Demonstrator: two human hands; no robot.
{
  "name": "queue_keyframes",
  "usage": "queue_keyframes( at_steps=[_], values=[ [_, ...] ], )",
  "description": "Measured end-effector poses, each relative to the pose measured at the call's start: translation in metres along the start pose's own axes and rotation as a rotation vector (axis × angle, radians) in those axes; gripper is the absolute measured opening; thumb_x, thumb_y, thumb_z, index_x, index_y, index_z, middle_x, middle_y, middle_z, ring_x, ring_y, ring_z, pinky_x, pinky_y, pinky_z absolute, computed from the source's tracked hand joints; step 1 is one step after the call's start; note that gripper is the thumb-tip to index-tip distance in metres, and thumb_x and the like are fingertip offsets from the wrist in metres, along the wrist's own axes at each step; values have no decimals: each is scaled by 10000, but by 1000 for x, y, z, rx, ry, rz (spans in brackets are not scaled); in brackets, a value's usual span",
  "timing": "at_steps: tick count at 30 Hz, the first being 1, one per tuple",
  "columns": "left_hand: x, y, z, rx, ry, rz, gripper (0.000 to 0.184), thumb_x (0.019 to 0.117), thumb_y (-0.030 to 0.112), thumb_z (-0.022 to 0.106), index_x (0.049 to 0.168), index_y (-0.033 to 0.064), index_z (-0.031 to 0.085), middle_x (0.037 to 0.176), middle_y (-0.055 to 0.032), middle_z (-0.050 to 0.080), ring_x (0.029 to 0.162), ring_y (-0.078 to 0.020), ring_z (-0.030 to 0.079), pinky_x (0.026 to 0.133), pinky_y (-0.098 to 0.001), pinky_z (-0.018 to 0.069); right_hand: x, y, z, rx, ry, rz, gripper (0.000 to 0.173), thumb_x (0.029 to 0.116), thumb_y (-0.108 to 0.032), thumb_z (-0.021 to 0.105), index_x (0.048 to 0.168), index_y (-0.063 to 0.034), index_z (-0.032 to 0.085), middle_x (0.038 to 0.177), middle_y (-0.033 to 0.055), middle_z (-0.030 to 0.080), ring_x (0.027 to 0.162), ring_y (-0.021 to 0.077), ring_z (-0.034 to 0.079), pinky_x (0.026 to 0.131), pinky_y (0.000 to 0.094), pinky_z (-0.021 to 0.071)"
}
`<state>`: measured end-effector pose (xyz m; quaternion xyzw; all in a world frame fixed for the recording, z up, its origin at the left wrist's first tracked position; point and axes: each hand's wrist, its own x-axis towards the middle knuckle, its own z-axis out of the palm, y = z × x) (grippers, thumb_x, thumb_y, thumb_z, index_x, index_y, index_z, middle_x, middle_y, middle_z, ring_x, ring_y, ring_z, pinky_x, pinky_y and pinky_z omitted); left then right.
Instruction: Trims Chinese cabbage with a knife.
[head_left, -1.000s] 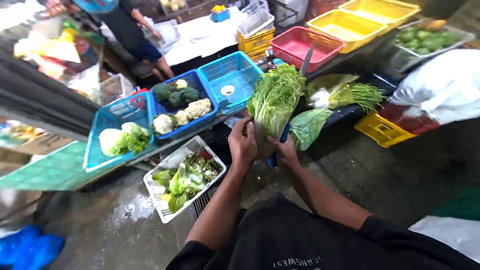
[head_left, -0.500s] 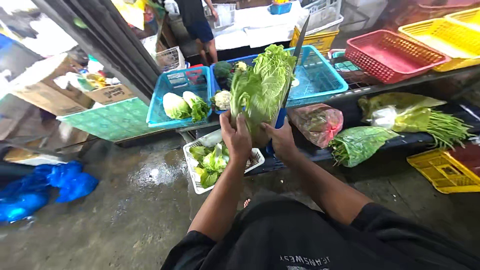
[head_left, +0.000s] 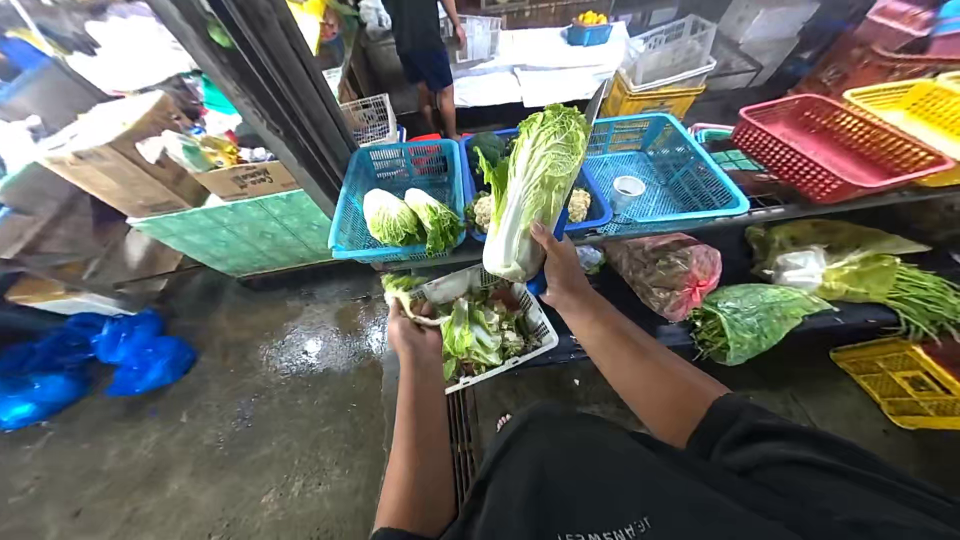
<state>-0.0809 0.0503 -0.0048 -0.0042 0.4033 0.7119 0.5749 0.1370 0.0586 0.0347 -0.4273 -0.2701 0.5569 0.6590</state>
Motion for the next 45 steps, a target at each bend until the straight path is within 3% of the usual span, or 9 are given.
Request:
queue_keyframes(
  at_steps=[3,6,10,13,18,28,35,40,45],
  values=[
    [53,-21,-46,508,45,154,176,1101,212,429,1129,53,500,754,-68,565,567,-154,571,513,-320,532,6,0,-8,-20,-45,17,655,880,-507,758,1370,-138,527,1085,113,707,943,225,717,812,431,620],
    [70,-40,-74,1085,-25,69,637,1021,328,630,1491,-36,399,1287,-277,611,1138,-355,636,959,-547,534,3,7,-14,-74,-68,29,757,826,-528,802,1392,-122,505,1083,126,706,943,234,721,819,436,624],
    [4,-39,-1,891,-472,88,537,1102,399,378,1414,-5,545,1368,-162,628,1284,-229,586,1096,-438,475,4,12,-22,-203,-122,-3,877,742,-535,863,1382,-60,497,1079,132,710,938,233,728,823,425,635],
    [-35,-40,58,654,-631,-63,592,1103,487,284,1454,64,501,1236,-139,682,1108,-225,679,961,-445,574,9,6,-15,-293,-188,27,864,734,-482,869,1355,-17,489,1066,109,704,931,186,724,828,376,635],
    [-46,-65,93,458,-327,204,376,1120,308,411,1217,8,616,984,-160,713,886,-250,719,794,-449,621,30,-21,-18,-427,-239,16,728,758,-367,877,1309,-27,544,1074,107,696,962,174,706,851,364,615],
    [-59,-110,119,457,-166,847,261,1032,64,483,1252,-54,559,1038,-94,708,964,-147,707,894,-360,606,65,-25,-28,-203,-333,104,694,793,-195,861,1323,35,478,1039,160,700,900,226,728,805,389,637],
    [-77,-92,107,48,137,617,262,1122,165,338,1003,53,543,656,-19,561,587,-153,613,660,-373,611,80,-14,-29,-115,-465,259,587,894,-300,746,1339,-8,500,980,172,714,842,271,732,752,445,634],
    [-49,-84,56,-182,212,232,334,1118,319,322,957,105,520,575,29,448,413,-87,437,408,-230,432,75,-2,-33,-112,-526,340,692,813,-363,785,1327,-6,489,984,154,709,847,238,734,765,419,639],
    [9,-73,-44,375,391,106,315,1095,346,457,1122,47,553,717,-91,609,492,-158,538,431,-302,463,83,-10,-30,-35,-513,323,778,759,-460,834,1320,-41,494,972,129,714,844,224,734,760,424,639]
  ],
)
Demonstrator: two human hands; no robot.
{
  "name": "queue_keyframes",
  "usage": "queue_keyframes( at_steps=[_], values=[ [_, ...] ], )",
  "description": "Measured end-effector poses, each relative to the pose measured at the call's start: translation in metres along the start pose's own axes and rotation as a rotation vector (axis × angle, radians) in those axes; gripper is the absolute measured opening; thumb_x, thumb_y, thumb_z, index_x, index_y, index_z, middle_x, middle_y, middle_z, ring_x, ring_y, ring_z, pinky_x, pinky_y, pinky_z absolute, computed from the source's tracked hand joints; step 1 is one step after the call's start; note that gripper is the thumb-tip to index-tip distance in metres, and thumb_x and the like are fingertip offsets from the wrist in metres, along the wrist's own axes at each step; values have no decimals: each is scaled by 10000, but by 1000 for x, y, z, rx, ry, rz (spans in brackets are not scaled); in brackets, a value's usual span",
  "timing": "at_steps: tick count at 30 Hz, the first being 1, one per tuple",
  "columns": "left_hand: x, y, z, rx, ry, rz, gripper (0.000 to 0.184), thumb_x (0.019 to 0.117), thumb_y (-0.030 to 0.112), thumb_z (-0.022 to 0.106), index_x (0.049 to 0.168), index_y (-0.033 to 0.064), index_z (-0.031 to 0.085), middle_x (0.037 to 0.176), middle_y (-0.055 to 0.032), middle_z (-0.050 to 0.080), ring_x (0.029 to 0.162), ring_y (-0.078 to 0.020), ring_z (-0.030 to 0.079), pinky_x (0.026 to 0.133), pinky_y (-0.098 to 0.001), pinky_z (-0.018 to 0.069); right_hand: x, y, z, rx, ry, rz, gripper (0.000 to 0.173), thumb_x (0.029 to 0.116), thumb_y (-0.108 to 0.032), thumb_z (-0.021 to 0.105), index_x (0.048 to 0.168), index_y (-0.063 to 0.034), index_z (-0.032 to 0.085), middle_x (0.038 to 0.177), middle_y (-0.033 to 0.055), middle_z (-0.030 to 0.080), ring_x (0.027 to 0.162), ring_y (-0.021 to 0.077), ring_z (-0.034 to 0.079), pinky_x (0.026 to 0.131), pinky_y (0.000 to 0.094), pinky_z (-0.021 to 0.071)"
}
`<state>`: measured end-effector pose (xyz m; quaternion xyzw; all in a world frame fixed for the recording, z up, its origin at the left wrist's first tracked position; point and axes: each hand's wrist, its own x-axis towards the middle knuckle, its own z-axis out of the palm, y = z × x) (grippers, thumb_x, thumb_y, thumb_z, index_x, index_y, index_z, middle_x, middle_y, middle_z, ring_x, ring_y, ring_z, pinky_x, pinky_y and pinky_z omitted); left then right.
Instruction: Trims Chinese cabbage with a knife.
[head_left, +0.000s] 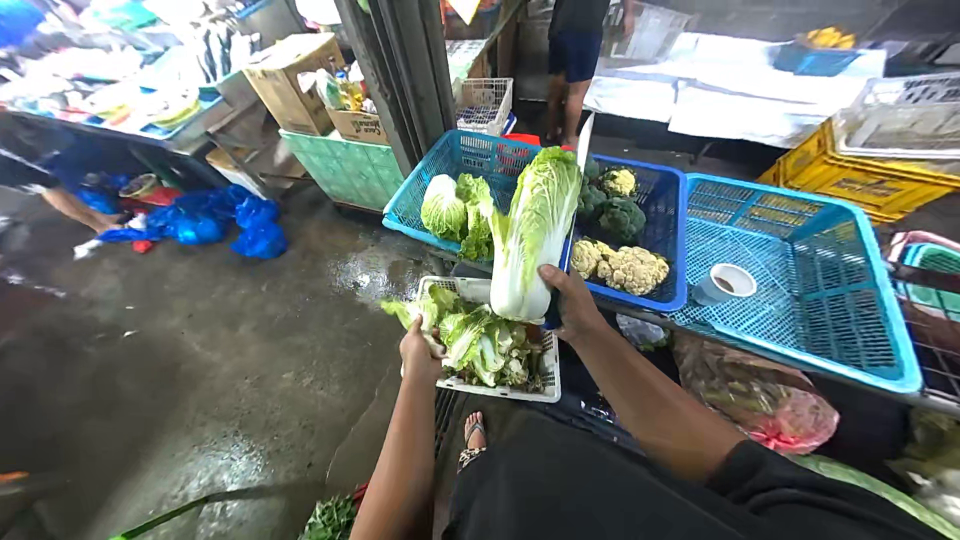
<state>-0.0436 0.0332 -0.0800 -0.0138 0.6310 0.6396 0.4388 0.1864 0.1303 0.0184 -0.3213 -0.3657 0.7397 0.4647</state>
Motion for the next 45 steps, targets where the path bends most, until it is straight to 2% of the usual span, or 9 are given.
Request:
queue_keyframes(
  at_steps=[2,3,6,10,17,29,35,40,45],
  values=[
    [24,-13,-16,456,-159,56,568,1043,406,583,1428,2,477,1158,-197,687,969,-269,696,831,-457,597,1,2,5,-5,13,-6,819,732,-473,850,1325,-45,483,970,125,711,845,219,733,759,420,640],
    [24,-11,-16,568,-222,104,709,1006,448,634,1496,-14,410,1321,-243,621,1183,-322,639,1006,-521,537,0,5,9,-13,18,-6,859,718,-490,862,1336,-39,471,981,130,710,853,223,734,765,422,641],
    [-23,38,17,455,-535,257,623,1068,438,476,1511,2,435,1477,-197,536,1358,-276,522,1126,-482,433,-4,14,30,-102,44,-37,914,701,-500,863,1354,-23,436,1008,110,708,869,201,736,775,395,646],
    [-63,84,49,97,-877,166,509,1094,423,369,1381,30,520,1191,-148,685,1085,-236,681,950,-450,577,-4,31,63,-331,97,-140,740,768,-348,798,1332,14,483,1055,83,703,932,146,718,836,336,628],
    [-54,72,45,-12,-695,350,392,1100,271,435,1305,-30,580,1067,-168,709,963,-232,712,878,-417,611,-10,34,98,-439,249,-222,786,764,-312,873,1367,5,480,1128,105,685,1010,162,700,883,335,614],
    [-48,72,38,189,-728,919,410,843,10,569,1247,-56,590,1348,-175,611,1253,-191,603,1045,-352,527,-17,50,103,-242,432,-231,864,718,-313,876,1397,-11,434,1156,121,663,1018,178,690,866,346,609],
    [-57,83,49,-274,-619,446,331,1036,129,437,1309,-59,439,1012,-175,716,979,-258,723,905,-439,599,-12,41,91,-196,455,-270,852,776,-423,816,1414,-5,435,1157,136,682,1014,197,710,875,381,624],
    [-53,101,45,-452,-428,-96,256,1101,205,346,979,64,521,703,-49,600,538,-143,592,535,-299,567,-16,34,73,51,319,-217,802,835,-457,753,1421,-22,421,1125,159,687,989,237,718,857,438,625],
    [-2,70,19,-177,-392,-99,268,1100,254,370,993,72,535,676,-49,595,458,-108,519,418,-247,458,-31,3,36,254,-7,-226,661,771,-562,827,1194,-98,621,1002,95,737,908,194,736,818,406,631]
  ],
)
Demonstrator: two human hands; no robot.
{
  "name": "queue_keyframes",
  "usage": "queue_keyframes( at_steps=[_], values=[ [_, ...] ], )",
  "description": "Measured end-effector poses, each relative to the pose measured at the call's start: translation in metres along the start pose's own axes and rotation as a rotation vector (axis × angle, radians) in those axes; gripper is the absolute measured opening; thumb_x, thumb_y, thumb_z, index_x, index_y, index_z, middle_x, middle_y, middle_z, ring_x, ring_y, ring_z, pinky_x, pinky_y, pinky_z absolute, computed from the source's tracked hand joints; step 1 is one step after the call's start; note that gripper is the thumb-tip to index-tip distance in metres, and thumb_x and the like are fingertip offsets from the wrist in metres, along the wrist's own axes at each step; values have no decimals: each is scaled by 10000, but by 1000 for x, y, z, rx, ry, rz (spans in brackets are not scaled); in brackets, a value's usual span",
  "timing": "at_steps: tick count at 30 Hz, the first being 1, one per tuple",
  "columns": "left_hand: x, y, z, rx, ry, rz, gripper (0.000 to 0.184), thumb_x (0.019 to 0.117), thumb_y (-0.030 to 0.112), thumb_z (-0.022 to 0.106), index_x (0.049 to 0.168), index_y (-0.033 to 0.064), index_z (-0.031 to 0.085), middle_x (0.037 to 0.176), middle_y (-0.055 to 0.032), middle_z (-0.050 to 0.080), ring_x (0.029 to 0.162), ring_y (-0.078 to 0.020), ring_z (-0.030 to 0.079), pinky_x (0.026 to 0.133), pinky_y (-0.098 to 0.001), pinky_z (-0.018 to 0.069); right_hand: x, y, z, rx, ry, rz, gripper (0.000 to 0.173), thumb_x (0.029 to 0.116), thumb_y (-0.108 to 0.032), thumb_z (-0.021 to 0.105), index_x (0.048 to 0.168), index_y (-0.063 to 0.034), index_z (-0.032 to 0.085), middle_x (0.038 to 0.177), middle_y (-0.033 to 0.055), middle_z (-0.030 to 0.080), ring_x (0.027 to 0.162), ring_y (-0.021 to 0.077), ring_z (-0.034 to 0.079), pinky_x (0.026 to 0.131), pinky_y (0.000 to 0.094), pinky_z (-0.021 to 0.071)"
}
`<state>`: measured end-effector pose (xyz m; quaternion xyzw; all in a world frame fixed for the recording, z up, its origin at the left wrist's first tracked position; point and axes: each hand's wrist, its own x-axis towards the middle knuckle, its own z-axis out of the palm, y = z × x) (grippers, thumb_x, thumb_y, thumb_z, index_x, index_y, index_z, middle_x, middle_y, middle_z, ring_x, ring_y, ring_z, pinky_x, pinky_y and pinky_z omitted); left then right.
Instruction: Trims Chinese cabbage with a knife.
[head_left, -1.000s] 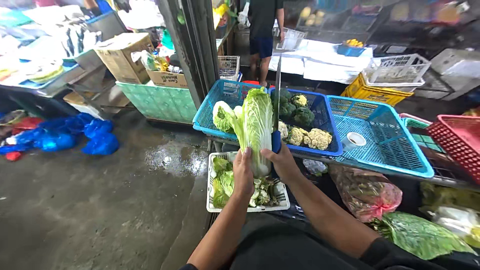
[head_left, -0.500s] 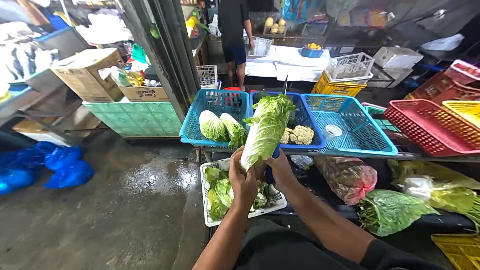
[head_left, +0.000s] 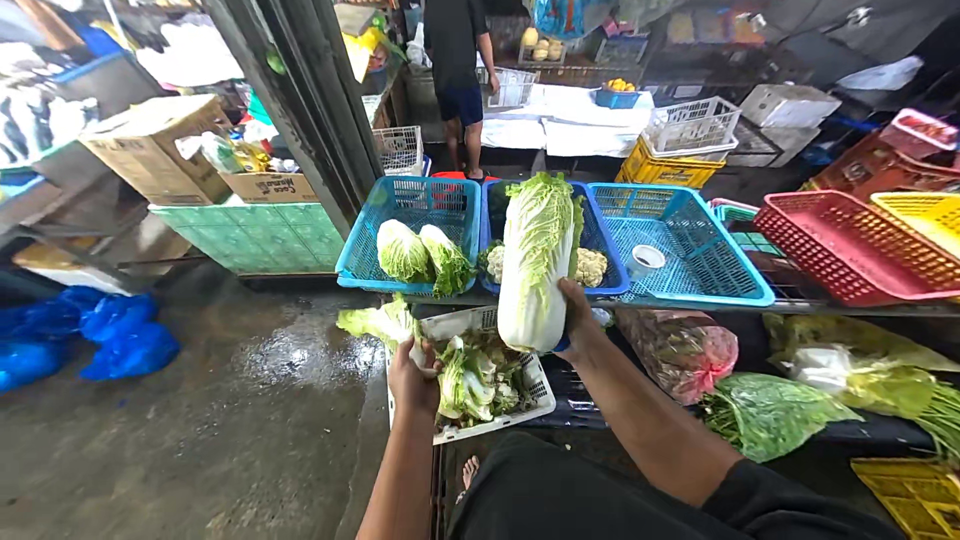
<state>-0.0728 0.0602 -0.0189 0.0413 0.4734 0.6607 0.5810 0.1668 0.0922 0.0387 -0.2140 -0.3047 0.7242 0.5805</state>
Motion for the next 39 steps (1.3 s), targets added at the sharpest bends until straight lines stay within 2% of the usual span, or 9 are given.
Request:
queue_keyframes(
  at_steps=[2,6,14,21,27,30,33,35,39],
  values=[
    [22,-29,-26,357,31,37,251,1093,230,443,1192,14,521,821,-117,683,544,-159,597,496,-310,521,0,-17,-18,84,-107,51,641,739,-555,855,1174,-123,666,1021,96,744,930,200,737,834,415,628],
    [32,-67,-54,963,-14,108,837,971,335,698,1579,-35,257,1473,-314,483,1344,-408,519,1109,-574,445,-9,-36,-44,112,-203,109,635,728,-593,833,1168,-155,696,1050,91,757,962,211,743,853,421,629],
    [-83,-68,64,788,-530,715,775,941,370,634,1533,-53,366,1549,-203,457,1417,-264,476,1156,-442,442,-8,-54,-56,-362,-163,300,589,917,-595,641,1236,-101,614,1031,40,747,944,136,725,862,365,622],
    [-88,-77,47,1345,-213,1296,813,835,306,788,1541,141,418,1656,-208,290,1510,-367,342,1191,-576,371,6,-56,-47,-503,-131,599,583,1015,-587,527,1341,-107,577,1036,108,734,892,202,732,770,396,631],
    [-85,-39,52,1410,-464,1590,660,820,324,818,1401,113,584,1510,-184,523,1460,-387,419,1218,-648,271,7,-54,-19,-607,-285,637,577,1072,-585,363,1222,-99,635,949,74,725,815,151,717,705,341,621],
    [-82,-23,47,1315,-369,1551,791,732,524,864,1336,69,632,1437,-158,596,1432,-363,462,1226,-623,273,10,-45,-10,-559,-294,668,451,1103,-459,394,1151,-81,635,871,73,710,720,146,709,613,311,621],
    [-79,-24,32,1066,-256,1223,867,655,395,939,1354,16,592,1446,-123,596,1428,-263,482,1223,-485,374,8,-29,-12,-574,-238,690,383,1111,-393,428,1269,-74,567,969,119,741,782,224,741,641,341,625],
    [-78,-26,23,856,-112,975,813,697,368,926,1344,36,562,1240,-59,684,1159,-135,662,1002,-374,580,7,-16,-17,-615,-240,611,328,1113,-305,454,1283,-42,547,1042,137,753,864,254,755,722,369,638],
    [-59,-15,-7,553,-33,707,816,735,456,886,1352,63,525,1088,-76,713,958,-170,717,844,-401,627,10,1,-23,-763,-266,525,168,1002,-35,517,1121,-24,635,1036,111,721,812,198,706,720,338,612]
  ],
)
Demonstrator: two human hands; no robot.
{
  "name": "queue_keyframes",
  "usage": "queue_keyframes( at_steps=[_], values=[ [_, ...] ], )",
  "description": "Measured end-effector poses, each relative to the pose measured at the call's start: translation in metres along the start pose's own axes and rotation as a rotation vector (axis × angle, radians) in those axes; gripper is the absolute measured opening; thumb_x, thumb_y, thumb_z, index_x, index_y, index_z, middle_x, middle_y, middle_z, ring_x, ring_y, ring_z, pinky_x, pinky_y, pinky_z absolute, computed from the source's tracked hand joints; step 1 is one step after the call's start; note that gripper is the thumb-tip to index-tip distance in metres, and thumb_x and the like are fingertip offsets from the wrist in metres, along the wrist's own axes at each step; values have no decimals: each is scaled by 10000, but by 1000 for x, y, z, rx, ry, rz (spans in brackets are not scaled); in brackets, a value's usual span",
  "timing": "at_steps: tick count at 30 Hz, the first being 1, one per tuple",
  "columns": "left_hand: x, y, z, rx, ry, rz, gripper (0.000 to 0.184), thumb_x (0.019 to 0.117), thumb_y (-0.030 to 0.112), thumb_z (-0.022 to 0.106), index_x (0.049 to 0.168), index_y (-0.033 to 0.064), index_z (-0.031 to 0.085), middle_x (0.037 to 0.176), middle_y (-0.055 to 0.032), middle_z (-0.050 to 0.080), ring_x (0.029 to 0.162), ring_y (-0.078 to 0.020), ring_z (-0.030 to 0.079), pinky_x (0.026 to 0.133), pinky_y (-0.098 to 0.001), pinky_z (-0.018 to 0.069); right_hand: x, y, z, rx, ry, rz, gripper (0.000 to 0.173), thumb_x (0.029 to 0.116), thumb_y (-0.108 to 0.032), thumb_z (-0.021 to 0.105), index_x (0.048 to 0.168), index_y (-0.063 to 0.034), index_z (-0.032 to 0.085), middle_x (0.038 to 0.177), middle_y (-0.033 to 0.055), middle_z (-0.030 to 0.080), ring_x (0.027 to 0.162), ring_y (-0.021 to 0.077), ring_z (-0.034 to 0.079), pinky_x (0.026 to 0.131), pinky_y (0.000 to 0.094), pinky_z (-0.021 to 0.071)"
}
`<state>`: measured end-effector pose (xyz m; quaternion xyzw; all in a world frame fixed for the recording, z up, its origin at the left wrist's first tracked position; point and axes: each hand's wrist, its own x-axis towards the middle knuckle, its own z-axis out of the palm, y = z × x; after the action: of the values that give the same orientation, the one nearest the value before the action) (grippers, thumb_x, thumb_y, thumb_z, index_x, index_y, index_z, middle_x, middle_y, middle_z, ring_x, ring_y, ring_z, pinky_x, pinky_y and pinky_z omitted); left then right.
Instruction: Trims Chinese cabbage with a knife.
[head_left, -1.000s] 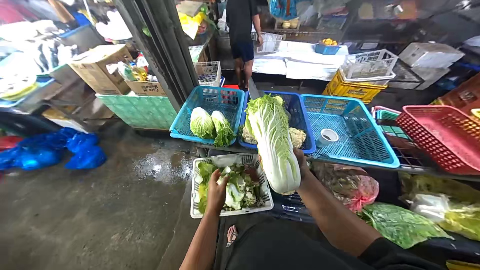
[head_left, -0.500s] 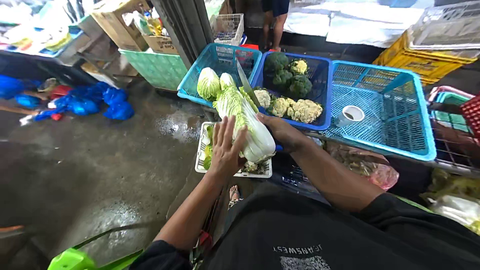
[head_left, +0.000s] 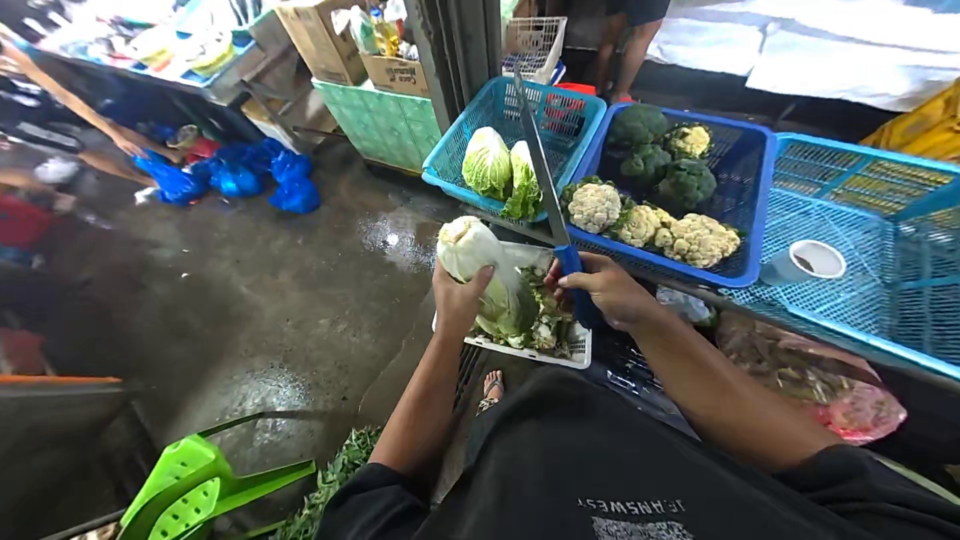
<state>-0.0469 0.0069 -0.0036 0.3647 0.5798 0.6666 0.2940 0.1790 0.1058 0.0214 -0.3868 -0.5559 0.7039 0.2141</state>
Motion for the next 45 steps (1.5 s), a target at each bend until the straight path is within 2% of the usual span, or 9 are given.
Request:
queue_keyframes(
  at_steps=[5,9,13,23,29,34,37,39,45],
  values=[
    [23,-9,-41,172,-133,-114,736,732,390,873,1326,81,566,1089,-74,717,966,-168,717,843,-397,627,19,2,37,-180,114,-123,110,966,-143,625,995,-48,671,828,63,660,641,144,593,591,320,525],
    [35,-11,-50,233,-266,-212,791,689,358,866,1357,85,541,1106,-79,703,981,-150,707,863,-387,614,42,-8,76,-247,165,-230,426,853,-356,834,1137,-76,684,876,61,677,683,153,615,637,358,557],
    [51,-4,-53,394,-421,-264,746,723,311,826,1389,133,541,1094,-73,712,962,-146,712,848,-407,614,63,-19,98,-412,291,-287,615,751,-388,923,1221,-100,651,948,64,665,771,171,635,696,409,578],
    [86,-10,-68,554,-673,-337,765,762,488,855,1387,180,539,1069,-67,716,943,-166,716,843,-450,613,82,-3,108,-552,450,-329,431,910,-480,744,1039,-80,648,762,44,641,638,149,623,577,378,545],
    [88,-10,-59,376,-558,-337,699,859,415,804,1418,134,493,1093,-110,699,956,-193,706,850,-451,602,86,13,108,-310,498,-271,622,749,-430,913,1110,-66,560,926,85,624,795,190,629,695,402,564],
    [97,16,-58,292,-926,-177,622,1037,279,611,1576,151,329,1232,-110,686,1066,-184,708,951,-435,602,80,3,104,-30,556,-380,552,723,-310,919,1098,-92,578,925,24,650,813,98,641,729,307,581],
    [95,24,-47,207,-929,-118,539,1063,230,538,1564,144,360,1224,-99,688,1053,-184,708,928,-419,609,75,-3,96,4,514,-383,807,669,-448,922,1275,-71,547,1050,44,676,931,101,681,824,321,605],
    [93,30,-37,229,-920,-99,566,1071,249,535,1589,165,321,1234,-96,686,1062,-183,707,935,-423,607,72,-6,88,12,476,-405,913,640,-549,919,1310,-71,524,1078,36,677,960,92,682,852,313,606],
    [93,53,-4,582,-873,-77,567,957,274,740,1450,141,493,1120,-93,725,955,-191,733,862,-453,622,68,-12,62,-6,540,-385,677,708,-385,898,1222,-61,599,1017,86,706,902,156,708,801,381,616]
  ],
)
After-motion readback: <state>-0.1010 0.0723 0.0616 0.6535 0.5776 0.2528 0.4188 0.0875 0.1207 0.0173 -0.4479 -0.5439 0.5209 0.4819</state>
